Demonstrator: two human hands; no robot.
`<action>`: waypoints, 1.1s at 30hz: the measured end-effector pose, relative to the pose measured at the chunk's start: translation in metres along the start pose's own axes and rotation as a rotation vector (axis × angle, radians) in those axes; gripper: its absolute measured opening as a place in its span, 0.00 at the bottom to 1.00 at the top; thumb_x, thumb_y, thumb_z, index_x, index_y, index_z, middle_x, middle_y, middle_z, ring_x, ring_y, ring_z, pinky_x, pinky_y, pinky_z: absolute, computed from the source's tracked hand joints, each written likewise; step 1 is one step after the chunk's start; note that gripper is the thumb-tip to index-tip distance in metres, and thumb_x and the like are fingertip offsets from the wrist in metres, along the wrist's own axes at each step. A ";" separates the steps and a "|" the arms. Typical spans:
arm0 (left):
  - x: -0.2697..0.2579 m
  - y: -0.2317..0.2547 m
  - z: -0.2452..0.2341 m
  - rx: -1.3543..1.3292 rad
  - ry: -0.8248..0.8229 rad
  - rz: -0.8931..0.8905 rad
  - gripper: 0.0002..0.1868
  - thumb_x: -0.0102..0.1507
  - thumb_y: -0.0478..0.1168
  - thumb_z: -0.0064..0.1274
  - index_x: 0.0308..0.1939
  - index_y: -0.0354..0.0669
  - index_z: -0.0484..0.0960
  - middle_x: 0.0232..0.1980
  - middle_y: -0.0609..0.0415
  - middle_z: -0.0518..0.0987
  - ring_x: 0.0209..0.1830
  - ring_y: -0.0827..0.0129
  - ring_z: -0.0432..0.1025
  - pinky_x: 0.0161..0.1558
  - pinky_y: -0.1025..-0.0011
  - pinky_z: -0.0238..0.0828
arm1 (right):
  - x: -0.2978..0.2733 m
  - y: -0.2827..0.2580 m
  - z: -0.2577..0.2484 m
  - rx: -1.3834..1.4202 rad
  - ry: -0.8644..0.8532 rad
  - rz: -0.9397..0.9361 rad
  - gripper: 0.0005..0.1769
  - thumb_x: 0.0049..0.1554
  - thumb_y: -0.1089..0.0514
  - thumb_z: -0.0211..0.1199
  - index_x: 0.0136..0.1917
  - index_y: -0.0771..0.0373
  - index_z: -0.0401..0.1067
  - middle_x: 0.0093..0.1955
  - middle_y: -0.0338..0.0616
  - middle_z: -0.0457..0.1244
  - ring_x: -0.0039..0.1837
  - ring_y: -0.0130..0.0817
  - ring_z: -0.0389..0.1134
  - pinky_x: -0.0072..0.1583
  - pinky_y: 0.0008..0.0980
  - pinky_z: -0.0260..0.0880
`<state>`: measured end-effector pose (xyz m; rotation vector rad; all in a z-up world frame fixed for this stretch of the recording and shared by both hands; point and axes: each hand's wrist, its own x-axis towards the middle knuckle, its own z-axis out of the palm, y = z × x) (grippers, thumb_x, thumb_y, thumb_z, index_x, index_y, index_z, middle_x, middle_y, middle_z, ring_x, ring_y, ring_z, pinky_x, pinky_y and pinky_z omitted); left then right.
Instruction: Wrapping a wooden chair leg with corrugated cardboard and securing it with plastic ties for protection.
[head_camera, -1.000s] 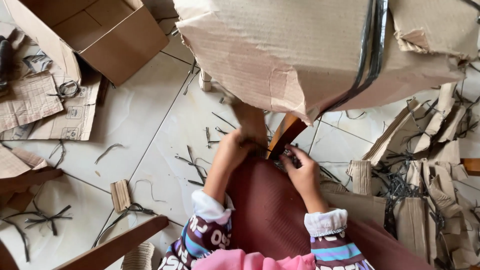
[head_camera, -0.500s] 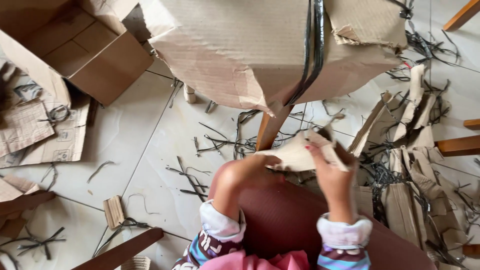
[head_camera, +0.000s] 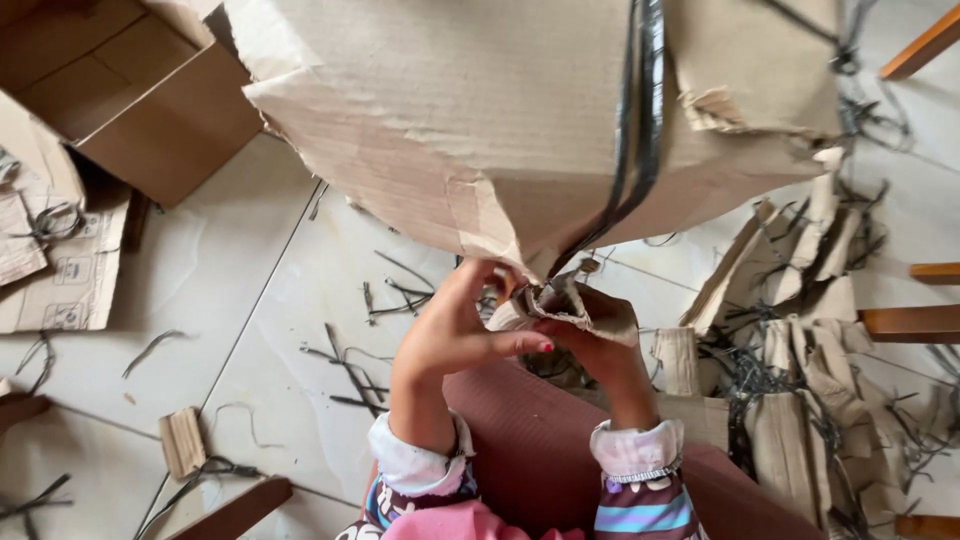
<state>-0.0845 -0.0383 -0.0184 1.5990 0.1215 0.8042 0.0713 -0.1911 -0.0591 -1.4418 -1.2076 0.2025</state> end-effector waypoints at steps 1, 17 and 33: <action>-0.001 -0.008 -0.003 0.005 0.004 -0.019 0.38 0.43 0.44 0.81 0.50 0.36 0.77 0.42 0.45 0.78 0.41 0.59 0.74 0.46 0.64 0.74 | -0.002 0.001 0.003 0.012 -0.004 0.015 0.12 0.48 0.62 0.79 0.41 0.72 0.80 0.37 0.53 0.73 0.41 0.41 0.76 0.45 0.34 0.77; 0.015 -0.030 0.002 0.228 0.187 0.075 0.16 0.52 0.41 0.74 0.40 0.43 0.85 0.32 0.56 0.81 0.36 0.61 0.77 0.45 0.63 0.76 | 0.025 -0.032 0.013 -0.180 0.155 0.176 0.02 0.55 0.61 0.75 0.40 0.55 0.83 0.32 0.39 0.69 0.38 0.31 0.69 0.54 0.31 0.66; 0.015 -0.071 0.016 0.572 0.485 0.114 0.11 0.54 0.43 0.73 0.23 0.53 0.84 0.19 0.61 0.75 0.19 0.65 0.70 0.28 0.72 0.72 | 0.016 -0.047 -0.036 -0.157 0.541 0.241 0.25 0.72 0.73 0.41 0.81 0.66 0.48 0.61 0.60 0.68 0.30 0.19 0.61 0.36 0.18 0.59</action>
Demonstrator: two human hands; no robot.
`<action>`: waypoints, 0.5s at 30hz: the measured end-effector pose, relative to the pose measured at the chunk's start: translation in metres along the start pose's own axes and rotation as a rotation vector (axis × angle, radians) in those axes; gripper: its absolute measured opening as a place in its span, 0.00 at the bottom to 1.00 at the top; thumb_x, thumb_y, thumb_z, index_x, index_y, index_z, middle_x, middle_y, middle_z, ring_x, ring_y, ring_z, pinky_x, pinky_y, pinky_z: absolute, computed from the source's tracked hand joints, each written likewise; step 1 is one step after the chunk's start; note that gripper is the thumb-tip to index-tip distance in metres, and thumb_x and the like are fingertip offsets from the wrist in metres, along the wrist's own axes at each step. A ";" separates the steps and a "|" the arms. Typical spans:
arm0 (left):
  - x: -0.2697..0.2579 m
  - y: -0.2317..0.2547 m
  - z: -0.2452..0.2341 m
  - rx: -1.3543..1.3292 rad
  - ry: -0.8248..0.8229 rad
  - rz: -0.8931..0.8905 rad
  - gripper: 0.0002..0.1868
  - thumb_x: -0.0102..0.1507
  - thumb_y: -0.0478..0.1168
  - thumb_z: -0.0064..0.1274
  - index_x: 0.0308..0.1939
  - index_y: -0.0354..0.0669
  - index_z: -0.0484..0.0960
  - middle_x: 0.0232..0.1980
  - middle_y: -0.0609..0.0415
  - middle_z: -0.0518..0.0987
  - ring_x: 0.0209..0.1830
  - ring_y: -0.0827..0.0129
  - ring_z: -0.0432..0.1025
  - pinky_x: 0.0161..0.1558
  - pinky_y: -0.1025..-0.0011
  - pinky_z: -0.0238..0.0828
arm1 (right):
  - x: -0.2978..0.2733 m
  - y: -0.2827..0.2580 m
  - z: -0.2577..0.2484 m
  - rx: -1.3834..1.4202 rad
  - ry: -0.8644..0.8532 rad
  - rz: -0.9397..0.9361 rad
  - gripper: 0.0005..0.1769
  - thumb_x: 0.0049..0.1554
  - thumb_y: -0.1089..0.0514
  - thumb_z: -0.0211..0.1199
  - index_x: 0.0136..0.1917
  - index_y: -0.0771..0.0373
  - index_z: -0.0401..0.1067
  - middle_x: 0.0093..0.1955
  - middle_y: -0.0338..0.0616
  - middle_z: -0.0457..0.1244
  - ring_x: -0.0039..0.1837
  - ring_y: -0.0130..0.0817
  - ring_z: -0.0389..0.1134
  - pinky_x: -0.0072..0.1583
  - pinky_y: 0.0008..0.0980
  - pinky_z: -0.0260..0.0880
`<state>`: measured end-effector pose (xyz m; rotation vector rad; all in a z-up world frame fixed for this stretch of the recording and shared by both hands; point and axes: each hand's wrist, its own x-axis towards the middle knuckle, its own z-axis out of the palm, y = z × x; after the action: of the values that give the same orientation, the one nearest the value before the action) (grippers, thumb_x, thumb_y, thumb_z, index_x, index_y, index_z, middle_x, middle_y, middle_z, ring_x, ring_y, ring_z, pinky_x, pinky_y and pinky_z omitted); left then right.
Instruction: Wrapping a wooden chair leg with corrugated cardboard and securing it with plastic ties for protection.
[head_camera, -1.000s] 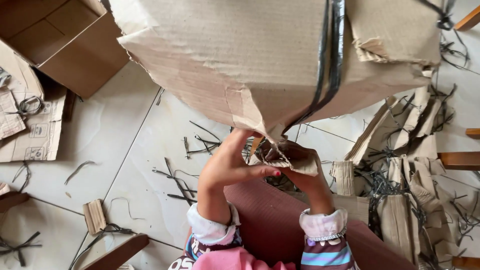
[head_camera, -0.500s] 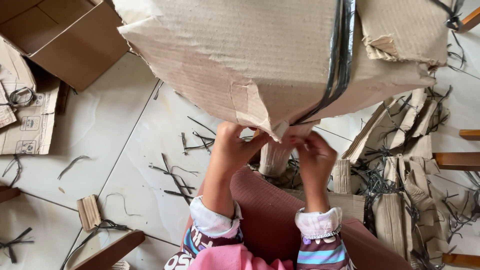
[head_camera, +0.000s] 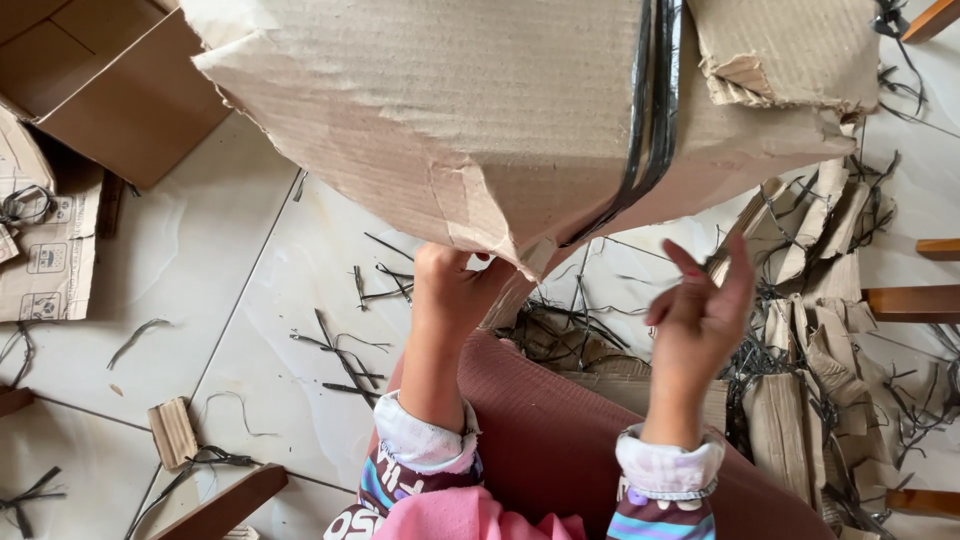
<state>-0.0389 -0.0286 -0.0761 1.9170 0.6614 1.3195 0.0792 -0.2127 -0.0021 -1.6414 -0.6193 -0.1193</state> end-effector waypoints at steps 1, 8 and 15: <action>0.005 0.010 -0.001 0.002 -0.002 0.001 0.11 0.54 0.43 0.73 0.23 0.53 0.84 0.19 0.61 0.75 0.19 0.65 0.70 0.28 0.72 0.72 | -0.002 -0.007 0.007 0.001 0.002 0.002 0.25 0.72 0.73 0.41 0.81 0.66 0.48 0.61 0.60 0.68 0.30 0.19 0.61 0.36 0.18 0.59; 0.019 0.030 0.002 -0.034 0.092 0.062 0.11 0.53 0.38 0.69 0.23 0.47 0.80 0.18 0.55 0.72 0.17 0.59 0.69 0.27 0.71 0.72 | 0.002 -0.018 0.048 -0.122 -0.151 0.056 0.06 0.67 0.71 0.50 0.57 0.69 0.63 0.40 0.52 0.68 0.26 0.30 0.65 0.34 0.21 0.61; 0.023 0.025 -0.002 -0.042 0.118 0.049 0.09 0.52 0.37 0.68 0.24 0.46 0.80 0.19 0.54 0.72 0.19 0.57 0.70 0.29 0.70 0.73 | 0.016 -0.019 0.055 -0.257 -0.259 0.140 0.10 0.66 0.71 0.51 0.61 0.70 0.63 0.39 0.47 0.66 0.29 0.28 0.59 0.38 0.28 0.60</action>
<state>-0.0327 -0.0265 -0.0425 1.8428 0.6429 1.4753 0.0695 -0.1551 0.0118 -1.9619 -0.7049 0.1231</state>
